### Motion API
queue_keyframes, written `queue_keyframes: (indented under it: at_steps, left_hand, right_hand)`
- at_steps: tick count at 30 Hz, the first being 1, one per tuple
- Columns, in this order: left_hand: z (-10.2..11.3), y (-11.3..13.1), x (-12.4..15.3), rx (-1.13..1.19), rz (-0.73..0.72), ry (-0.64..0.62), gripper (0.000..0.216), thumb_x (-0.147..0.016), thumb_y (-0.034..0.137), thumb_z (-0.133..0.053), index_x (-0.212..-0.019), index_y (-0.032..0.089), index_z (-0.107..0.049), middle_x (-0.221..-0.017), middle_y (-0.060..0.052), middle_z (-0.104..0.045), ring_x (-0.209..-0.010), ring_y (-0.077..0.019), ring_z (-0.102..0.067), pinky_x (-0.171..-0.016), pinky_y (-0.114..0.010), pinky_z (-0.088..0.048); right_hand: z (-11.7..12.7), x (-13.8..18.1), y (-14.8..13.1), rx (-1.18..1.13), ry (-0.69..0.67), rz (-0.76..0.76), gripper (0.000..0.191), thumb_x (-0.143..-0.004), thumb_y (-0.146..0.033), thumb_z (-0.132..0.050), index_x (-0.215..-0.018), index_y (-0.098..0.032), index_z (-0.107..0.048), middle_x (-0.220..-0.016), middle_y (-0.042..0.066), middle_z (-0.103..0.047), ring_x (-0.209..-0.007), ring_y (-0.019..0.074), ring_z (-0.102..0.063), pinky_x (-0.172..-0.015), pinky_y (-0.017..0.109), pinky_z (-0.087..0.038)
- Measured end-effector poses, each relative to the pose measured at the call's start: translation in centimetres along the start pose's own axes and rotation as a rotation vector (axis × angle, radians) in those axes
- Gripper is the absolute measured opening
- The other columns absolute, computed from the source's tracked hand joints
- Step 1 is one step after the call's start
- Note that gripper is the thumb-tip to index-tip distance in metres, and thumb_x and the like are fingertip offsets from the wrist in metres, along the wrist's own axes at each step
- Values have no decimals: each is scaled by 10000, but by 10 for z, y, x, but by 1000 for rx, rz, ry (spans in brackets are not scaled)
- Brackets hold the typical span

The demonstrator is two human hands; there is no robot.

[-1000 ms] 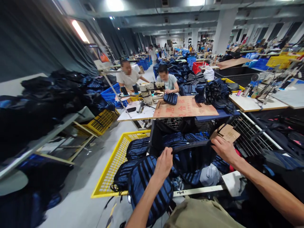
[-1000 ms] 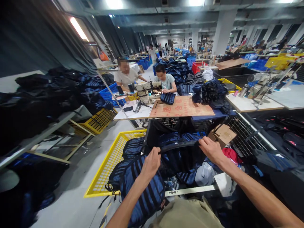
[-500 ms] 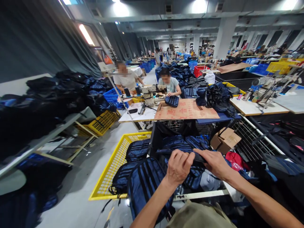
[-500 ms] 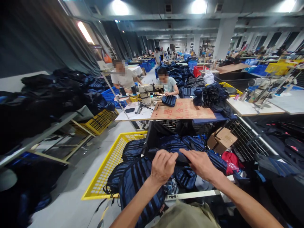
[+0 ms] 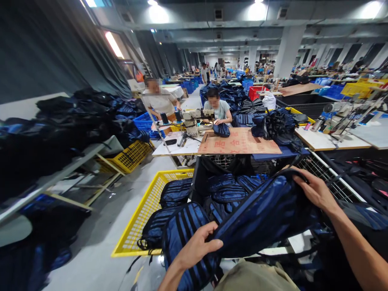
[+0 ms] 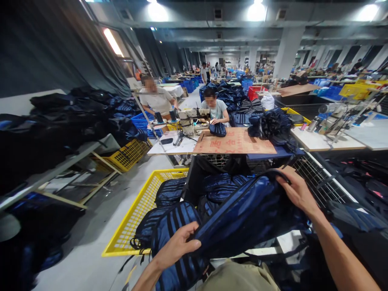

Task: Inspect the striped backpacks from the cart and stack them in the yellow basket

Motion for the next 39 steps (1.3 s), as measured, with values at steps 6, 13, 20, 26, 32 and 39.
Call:
queue_keyframes:
  at_steps: [6, 13, 20, 26, 32, 39]
  left_hand:
    - [-5, -8, 8, 110, 11, 32, 547, -822, 678, -863, -1013, 199, -678, -946, -16, -661, -909, -185, -607, -851, -304, -491]
    - [61, 5, -26, -778, -394, 807, 250, -1078, 404, -550, -1018, 252, -739, -936, -50, -718, -906, -224, -695, -815, -322, -565]
    - [87, 5, -28, -1290, -637, 968, 297, -1022, 128, -517, -1186, 254, -729, -908, -60, -720, -745, -176, -739, -617, -248, -531]
    - [-18, 35, -29, -1457, -967, 689, 360, -1037, 88, -536, -1324, 258, -673, -840, -30, -682, -768, -179, -724, -701, -265, -556]
    - [-72, 66, -41, -1231, -942, 447, 343, -1044, 135, -560, -1343, 249, -682, -950, -49, -738, -829, -181, -706, -675, -276, -532]
    - [-9, 41, -26, -374, -145, 120, 381, -914, 592, -777, -921, 215, -726, -908, -15, -697, -875, -212, -627, -804, -318, -519]
  right_hand:
    - [22, -10, 48, -97, 59, -120, 575, -943, -677, -740, -1346, -270, -788, -1393, 75, -786, -1375, 363, -687, -1273, 562, -469]
    - [-8, 13, 27, -225, -158, -221, 565, -929, -695, -778, -1289, -262, -817, -1271, 93, -825, -1235, 346, -751, -1085, 465, -629]
    - [8, 39, -1, -242, -406, -349, 623, -870, -732, -819, -1230, -225, -843, -1201, 109, -841, -1145, 359, -776, -1007, 497, -671]
    - [-47, 69, -16, -36, -526, -115, 410, -968, -491, -766, -1320, -288, -814, -1353, 95, -804, -1274, 352, -742, -1129, 514, -597]
    - [-131, 89, -49, 66, -479, 206, 543, -985, -171, -572, -1496, -312, -693, -1351, 85, -807, -1189, 280, -792, -1022, 421, -636]
    - [-87, 61, -36, -12, -289, -5, 339, -1077, -460, -592, -1291, -274, -778, -1170, 56, -840, -1038, 271, -798, -902, 339, -633]
Point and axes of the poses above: each hand's wrist, its own x-axis away from the middle knuckle, its own z-axis out of the back of the hand, y = z × x, the point moved 4 cm from there along -x, towards the middle knuckle
